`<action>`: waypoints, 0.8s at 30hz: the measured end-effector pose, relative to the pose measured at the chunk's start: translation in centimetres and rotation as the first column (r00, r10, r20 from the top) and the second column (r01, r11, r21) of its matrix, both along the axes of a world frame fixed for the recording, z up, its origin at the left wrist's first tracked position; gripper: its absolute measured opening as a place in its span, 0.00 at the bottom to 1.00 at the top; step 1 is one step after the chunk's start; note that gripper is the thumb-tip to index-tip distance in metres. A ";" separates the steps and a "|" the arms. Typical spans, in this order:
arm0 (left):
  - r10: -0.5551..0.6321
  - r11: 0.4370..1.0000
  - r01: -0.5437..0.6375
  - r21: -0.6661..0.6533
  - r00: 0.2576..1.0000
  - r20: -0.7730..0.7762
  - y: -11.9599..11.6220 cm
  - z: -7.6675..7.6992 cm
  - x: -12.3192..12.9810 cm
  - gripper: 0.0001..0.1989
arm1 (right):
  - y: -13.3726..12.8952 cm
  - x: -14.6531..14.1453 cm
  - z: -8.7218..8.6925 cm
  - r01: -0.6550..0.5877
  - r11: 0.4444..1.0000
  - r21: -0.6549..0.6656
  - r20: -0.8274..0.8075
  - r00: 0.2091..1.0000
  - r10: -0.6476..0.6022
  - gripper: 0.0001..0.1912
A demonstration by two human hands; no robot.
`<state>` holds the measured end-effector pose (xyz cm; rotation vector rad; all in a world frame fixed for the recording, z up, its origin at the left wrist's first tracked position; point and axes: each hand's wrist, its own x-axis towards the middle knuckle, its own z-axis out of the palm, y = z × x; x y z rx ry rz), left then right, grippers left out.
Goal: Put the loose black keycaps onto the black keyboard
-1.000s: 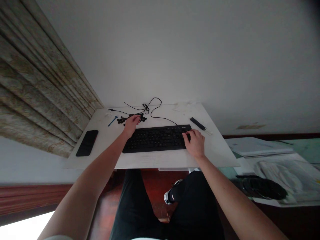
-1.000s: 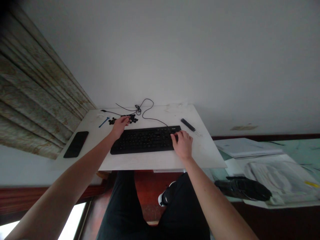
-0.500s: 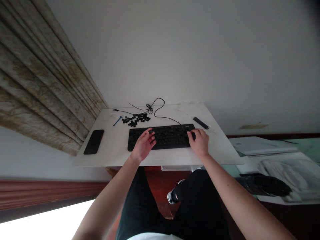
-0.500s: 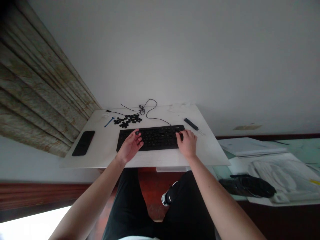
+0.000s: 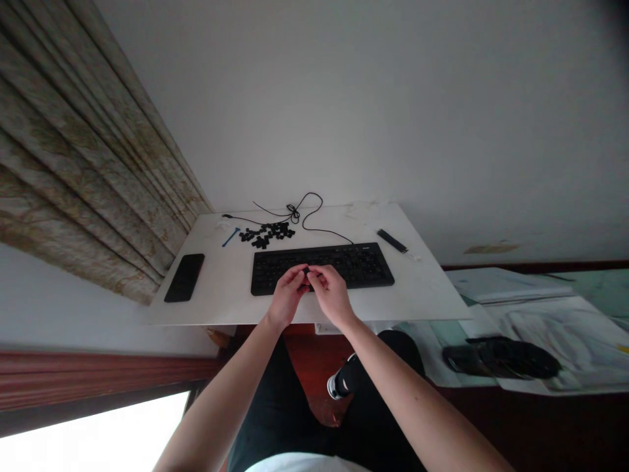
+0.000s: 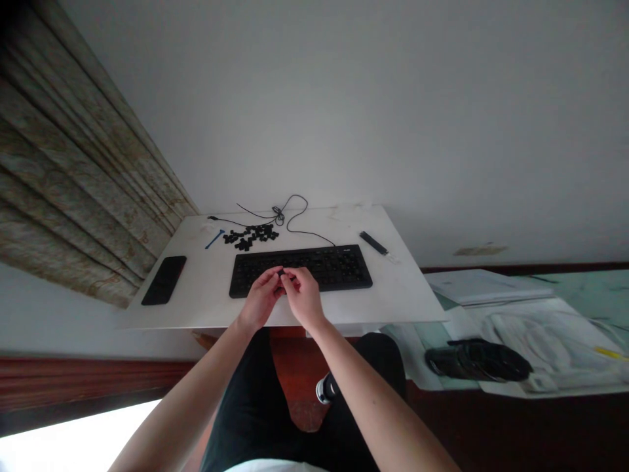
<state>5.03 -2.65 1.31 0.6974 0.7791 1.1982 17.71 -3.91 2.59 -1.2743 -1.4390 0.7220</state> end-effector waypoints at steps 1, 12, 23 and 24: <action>0.021 0.999 -0.020 0.026 0.999 -0.050 -0.1 -0.2 -0.1 0.16 | 0.0 -0.3 -0.2 0.003 1.000 -0.029 -0.037 0.999 -0.004 0.13; 0.103 0.978 -0.019 0.210 0.911 -0.400 -0.2 -1.6 -2.6 0.15 | 2.2 0.2 -0.8 -0.249 0.944 -0.215 -0.046 0.968 0.245 0.10; 0.544 0.839 -0.165 0.519 0.305 -0.782 3.2 -2.7 -12.9 0.12 | 9.3 -5.5 1.7 -0.371 0.891 -0.260 0.260 0.862 0.435 0.07; 0.528 0.849 -0.205 0.487 0.306 -0.792 3.4 -3.0 -13.3 0.13 | 10.3 -6.3 1.7 -0.384 0.884 -0.266 0.296 0.840 0.455 0.07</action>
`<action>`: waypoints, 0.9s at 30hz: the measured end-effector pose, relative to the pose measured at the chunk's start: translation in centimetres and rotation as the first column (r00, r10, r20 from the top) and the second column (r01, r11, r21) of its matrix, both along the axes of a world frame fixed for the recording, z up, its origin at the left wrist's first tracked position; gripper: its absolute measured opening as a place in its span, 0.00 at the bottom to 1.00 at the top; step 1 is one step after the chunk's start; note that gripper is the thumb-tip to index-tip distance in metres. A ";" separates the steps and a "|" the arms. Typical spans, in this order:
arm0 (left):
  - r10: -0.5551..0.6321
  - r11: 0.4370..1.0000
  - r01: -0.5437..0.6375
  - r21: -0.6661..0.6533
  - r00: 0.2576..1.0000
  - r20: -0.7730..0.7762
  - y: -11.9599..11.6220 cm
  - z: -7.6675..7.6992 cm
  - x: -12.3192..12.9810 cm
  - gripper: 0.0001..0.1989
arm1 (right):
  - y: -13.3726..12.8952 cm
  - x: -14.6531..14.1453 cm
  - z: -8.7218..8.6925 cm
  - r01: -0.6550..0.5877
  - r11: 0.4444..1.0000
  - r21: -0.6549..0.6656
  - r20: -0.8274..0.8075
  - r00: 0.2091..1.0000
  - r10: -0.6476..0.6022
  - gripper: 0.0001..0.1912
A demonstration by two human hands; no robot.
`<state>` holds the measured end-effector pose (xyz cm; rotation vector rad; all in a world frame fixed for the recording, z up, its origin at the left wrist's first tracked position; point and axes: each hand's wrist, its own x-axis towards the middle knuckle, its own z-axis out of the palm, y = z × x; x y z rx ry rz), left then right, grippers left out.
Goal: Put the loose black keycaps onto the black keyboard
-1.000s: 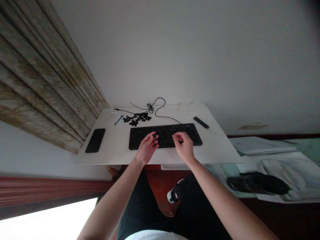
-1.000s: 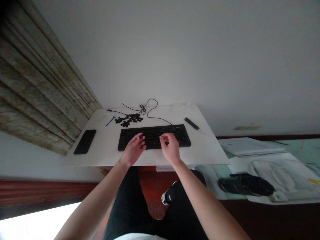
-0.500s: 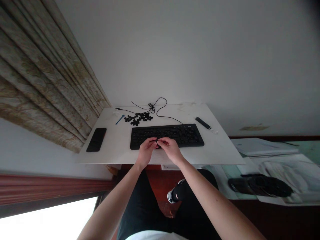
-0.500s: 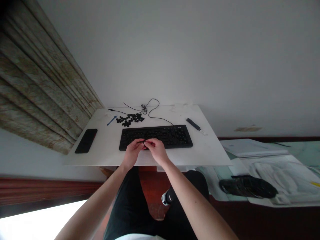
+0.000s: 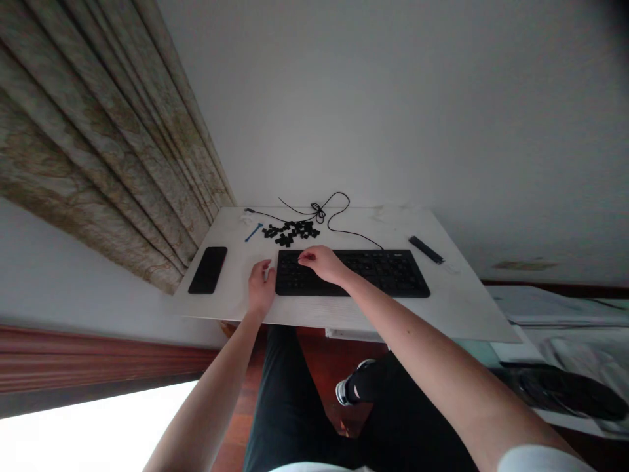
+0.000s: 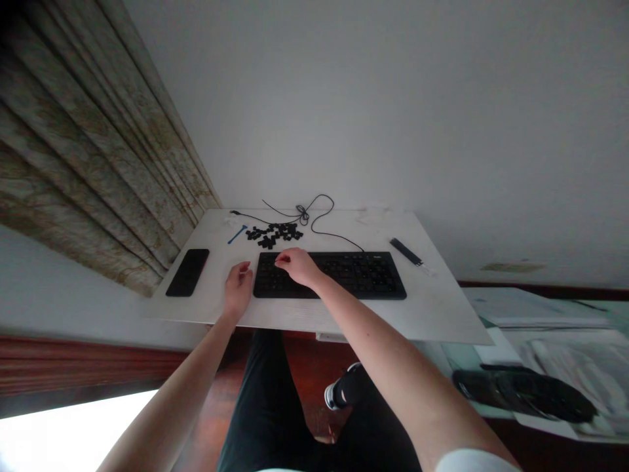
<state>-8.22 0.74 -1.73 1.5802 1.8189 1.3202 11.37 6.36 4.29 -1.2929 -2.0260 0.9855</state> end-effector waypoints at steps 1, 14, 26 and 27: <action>0.016 0.999 -0.016 -0.031 1.000 0.024 0.2 -0.3 -0.2 0.14 | 1.0 -0.8 0.0 -0.025 1.000 0.013 0.046 0.999 0.024 0.06; -0.075 0.994 0.076 -0.074 0.997 0.017 1.0 -1.0 0.0 0.16 | 6.6 -6.1 -0.6 -0.242 0.970 0.006 0.406 0.887 0.219 0.05; -0.074 0.993 0.061 -0.105 0.989 -0.129 0.9 -0.2 0.4 0.14 | 7.1 -6.8 -0.5 -0.201 0.977 -0.073 0.453 0.866 0.212 0.05; -0.072 0.993 0.058 -0.107 0.987 -0.141 0.8 -0.2 0.4 0.14 | 7.3 -6.9 -0.4 -0.191 0.980 -0.063 0.476 0.857 0.197 0.08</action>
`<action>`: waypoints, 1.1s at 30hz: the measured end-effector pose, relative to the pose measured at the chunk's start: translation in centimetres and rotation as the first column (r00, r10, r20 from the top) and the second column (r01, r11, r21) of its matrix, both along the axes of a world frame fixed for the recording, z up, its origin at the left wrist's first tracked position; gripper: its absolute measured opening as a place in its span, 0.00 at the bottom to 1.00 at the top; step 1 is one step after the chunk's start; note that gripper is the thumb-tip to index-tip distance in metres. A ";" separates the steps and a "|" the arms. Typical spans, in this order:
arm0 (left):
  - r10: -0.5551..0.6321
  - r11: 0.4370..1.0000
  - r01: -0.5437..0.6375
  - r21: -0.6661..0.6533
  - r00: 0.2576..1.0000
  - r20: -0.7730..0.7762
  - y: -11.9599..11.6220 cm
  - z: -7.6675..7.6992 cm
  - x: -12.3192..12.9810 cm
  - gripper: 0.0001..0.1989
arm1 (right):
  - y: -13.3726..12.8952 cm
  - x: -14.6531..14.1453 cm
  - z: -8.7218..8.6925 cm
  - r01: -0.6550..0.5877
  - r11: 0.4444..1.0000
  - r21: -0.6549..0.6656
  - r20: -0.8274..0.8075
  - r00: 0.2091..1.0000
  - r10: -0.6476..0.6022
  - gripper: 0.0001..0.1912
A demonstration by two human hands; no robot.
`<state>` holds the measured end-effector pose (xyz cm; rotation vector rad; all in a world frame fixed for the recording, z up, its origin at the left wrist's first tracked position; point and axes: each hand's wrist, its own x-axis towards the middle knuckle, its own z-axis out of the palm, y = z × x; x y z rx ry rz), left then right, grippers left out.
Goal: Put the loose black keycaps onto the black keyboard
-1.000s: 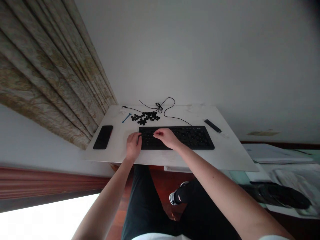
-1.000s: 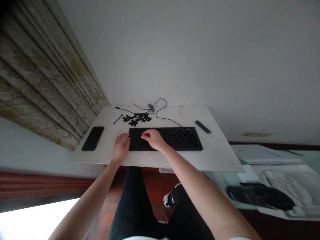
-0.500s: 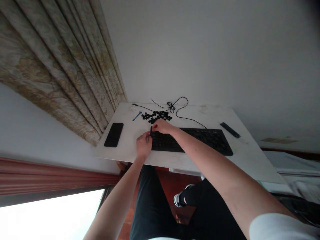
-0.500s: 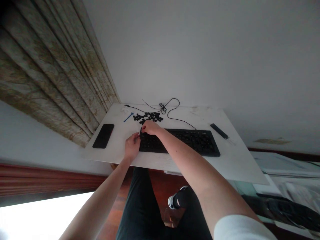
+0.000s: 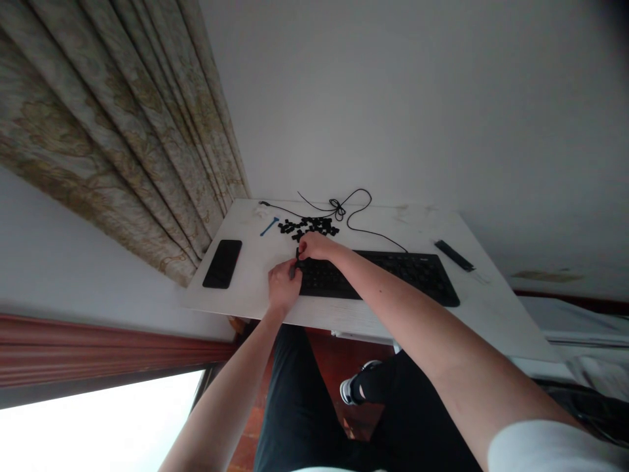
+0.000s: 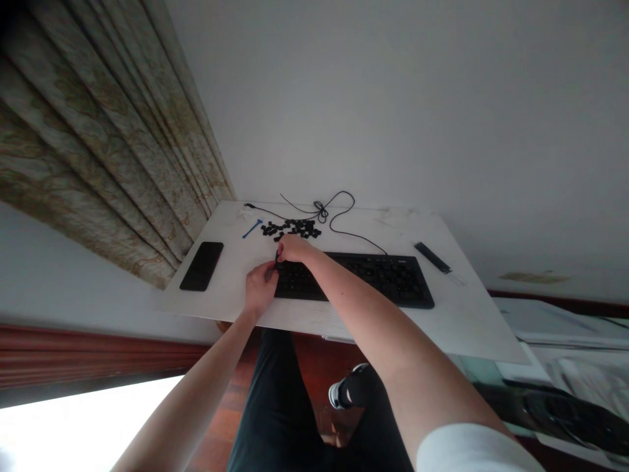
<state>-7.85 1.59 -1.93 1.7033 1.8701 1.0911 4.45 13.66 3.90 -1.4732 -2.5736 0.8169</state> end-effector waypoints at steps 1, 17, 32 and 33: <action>0.002 1.000 -0.002 -0.002 1.000 -0.011 0.0 0.0 0.0 0.14 | 0.2 -0.1 0.1 0.001 1.000 0.016 0.024 1.000 -0.002 0.12; -0.001 1.000 0.002 0.004 0.994 -0.107 0.0 0.3 0.5 0.16 | 0.8 -0.4 1.4 -0.061 0.993 -0.105 0.199 0.977 0.081 0.14; 0.013 1.000 -0.012 0.008 0.998 -0.066 -0.2 -0.2 0.7 0.19 | 0.2 -0.9 1.8 -0.087 0.996 -0.001 0.325 0.942 0.083 0.18; 0.012 1.000 -0.011 0.012 0.998 -0.064 -0.1 -0.2 0.6 0.20 | 0.1 -0.8 1.8 -0.088 0.996 -0.001 0.316 0.945 0.083 0.17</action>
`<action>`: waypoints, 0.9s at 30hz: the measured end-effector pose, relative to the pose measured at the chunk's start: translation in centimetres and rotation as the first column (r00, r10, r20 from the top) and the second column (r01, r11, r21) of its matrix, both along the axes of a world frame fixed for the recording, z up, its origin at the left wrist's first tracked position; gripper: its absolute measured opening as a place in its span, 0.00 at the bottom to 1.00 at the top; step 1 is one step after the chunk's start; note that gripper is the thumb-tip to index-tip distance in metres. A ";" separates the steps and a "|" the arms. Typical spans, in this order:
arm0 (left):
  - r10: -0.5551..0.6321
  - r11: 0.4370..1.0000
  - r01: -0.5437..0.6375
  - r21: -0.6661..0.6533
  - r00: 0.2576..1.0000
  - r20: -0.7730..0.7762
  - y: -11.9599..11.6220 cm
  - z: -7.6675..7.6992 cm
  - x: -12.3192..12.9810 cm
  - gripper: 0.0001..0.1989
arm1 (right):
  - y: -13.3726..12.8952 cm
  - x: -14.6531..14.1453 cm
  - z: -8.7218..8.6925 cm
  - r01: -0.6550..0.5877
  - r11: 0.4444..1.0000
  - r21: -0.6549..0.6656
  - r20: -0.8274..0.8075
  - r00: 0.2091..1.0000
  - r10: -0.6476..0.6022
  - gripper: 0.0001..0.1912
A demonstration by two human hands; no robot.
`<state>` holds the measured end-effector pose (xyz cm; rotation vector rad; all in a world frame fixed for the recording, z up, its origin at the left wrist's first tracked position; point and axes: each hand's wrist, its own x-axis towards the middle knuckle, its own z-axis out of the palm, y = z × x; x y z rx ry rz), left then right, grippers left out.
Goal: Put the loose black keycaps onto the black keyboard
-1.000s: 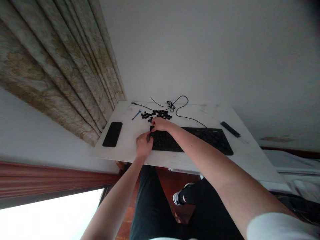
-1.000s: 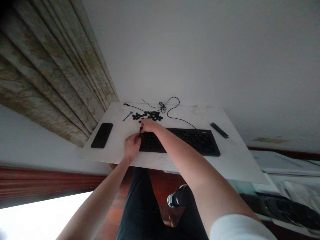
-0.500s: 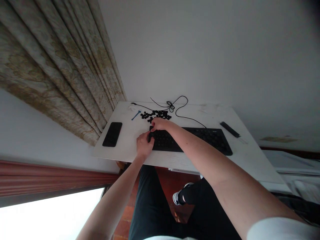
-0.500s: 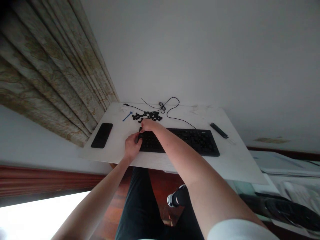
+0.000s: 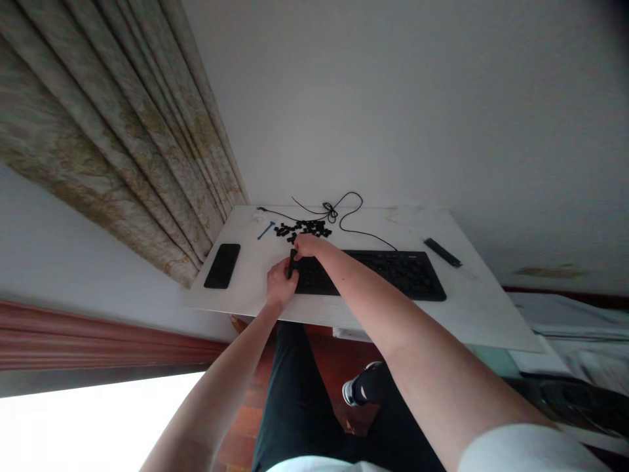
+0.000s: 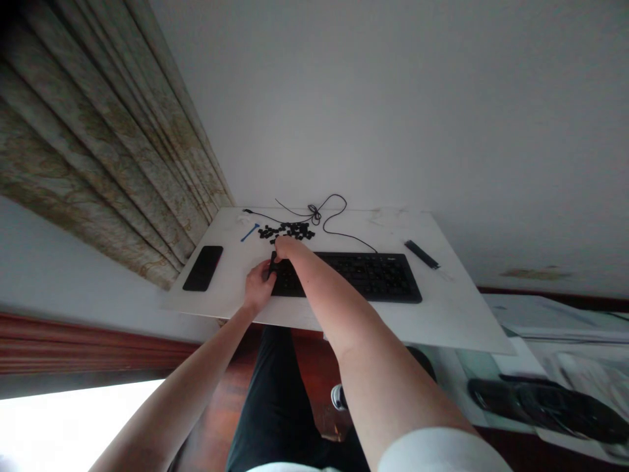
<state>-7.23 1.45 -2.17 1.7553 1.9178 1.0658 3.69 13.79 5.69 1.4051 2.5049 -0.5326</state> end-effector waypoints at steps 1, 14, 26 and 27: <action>0.000 1.000 0.000 0.006 1.000 -0.001 0.0 0.0 -0.1 0.20 | 0.0 0.1 0.0 0.002 1.000 -0.008 -0.017 1.000 -0.002 0.16; -0.040 0.999 0.043 0.014 0.982 -0.184 -0.1 -0.1 0.3 0.18 | -5.8 15.5 -1.4 0.594 0.781 0.195 -0.651 0.673 -0.350 0.13; -0.021 1.000 0.020 -0.008 0.974 -0.224 -0.2 0.5 1.0 0.15 | -14.6 29.4 -8.5 0.675 0.426 0.602 -0.596 0.736 -0.323 0.18; -0.024 1.000 0.025 0.001 0.975 -0.222 0.0 0.6 1.0 0.15 | -14.7 29.3 -8.6 0.659 0.432 0.616 -0.579 0.750 -0.318 0.18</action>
